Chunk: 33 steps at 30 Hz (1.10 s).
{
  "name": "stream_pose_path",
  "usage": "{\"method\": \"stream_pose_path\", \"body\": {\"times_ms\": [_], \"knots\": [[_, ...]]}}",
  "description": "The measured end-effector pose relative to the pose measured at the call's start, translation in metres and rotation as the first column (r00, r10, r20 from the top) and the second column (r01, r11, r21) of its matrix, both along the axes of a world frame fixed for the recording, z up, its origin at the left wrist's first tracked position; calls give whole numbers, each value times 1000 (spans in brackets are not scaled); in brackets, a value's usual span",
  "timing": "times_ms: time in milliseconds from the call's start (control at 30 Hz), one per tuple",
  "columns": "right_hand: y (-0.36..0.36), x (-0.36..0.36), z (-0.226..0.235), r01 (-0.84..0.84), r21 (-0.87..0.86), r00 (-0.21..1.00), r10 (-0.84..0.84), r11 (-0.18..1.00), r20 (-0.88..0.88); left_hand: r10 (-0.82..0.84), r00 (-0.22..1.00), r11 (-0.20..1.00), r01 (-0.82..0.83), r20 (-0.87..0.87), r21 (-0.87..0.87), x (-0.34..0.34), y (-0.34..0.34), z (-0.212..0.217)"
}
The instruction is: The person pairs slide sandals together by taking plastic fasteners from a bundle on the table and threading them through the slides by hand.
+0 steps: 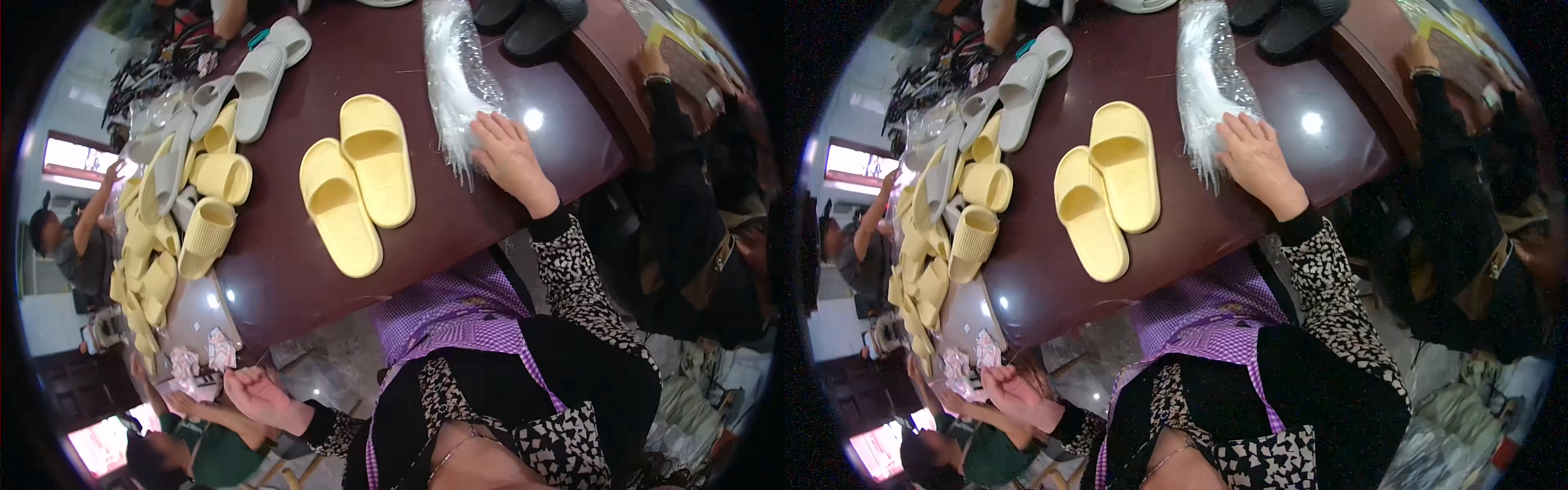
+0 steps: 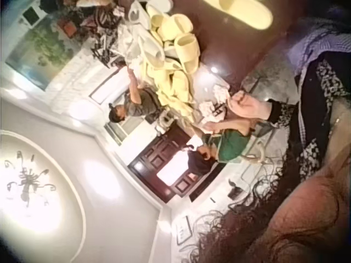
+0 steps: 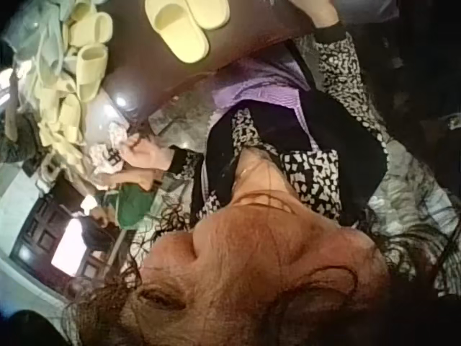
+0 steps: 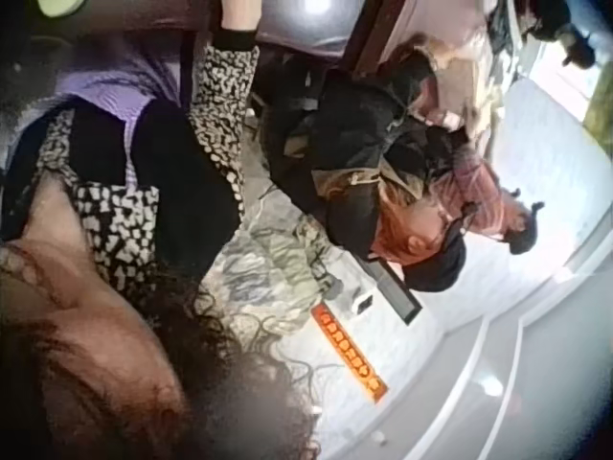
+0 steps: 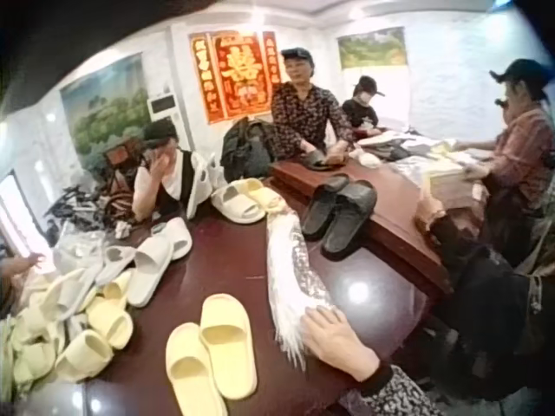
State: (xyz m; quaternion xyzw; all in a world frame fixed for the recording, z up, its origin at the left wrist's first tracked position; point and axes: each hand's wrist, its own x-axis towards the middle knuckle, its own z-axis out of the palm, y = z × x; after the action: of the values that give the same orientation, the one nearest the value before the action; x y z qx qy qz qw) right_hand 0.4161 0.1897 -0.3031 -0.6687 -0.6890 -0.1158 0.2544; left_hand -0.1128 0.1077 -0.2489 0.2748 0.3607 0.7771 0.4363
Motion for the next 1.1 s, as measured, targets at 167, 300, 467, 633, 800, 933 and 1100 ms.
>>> {"method": "stream_pose_path", "body": {"times_ms": [167,300,467,633,800,933,1100], "knots": [[-13,-66,54,-374,52,788,346,926,-509,-194,904,963,102,-380,-250,111,13,28],[-35,-146,71,-692,169,394,563,702,-727,-621,718,742,409,-315,-531,170,20,24],[-46,-164,62,-666,216,289,513,714,-808,-761,600,625,573,-248,-530,200,19,17],[-37,-134,83,-515,186,26,232,837,-972,-726,604,662,485,-329,-572,187,13,19],[-22,-92,94,-461,402,-305,284,791,-909,-248,397,931,349,-884,-105,185,14,39],[-19,-96,91,-458,-57,165,22,887,-986,-35,256,902,424,-966,80,192,14,32],[-4,-104,38,-349,-143,703,158,926,-693,-87,181,882,472,-980,9,202,22,-4]]}}
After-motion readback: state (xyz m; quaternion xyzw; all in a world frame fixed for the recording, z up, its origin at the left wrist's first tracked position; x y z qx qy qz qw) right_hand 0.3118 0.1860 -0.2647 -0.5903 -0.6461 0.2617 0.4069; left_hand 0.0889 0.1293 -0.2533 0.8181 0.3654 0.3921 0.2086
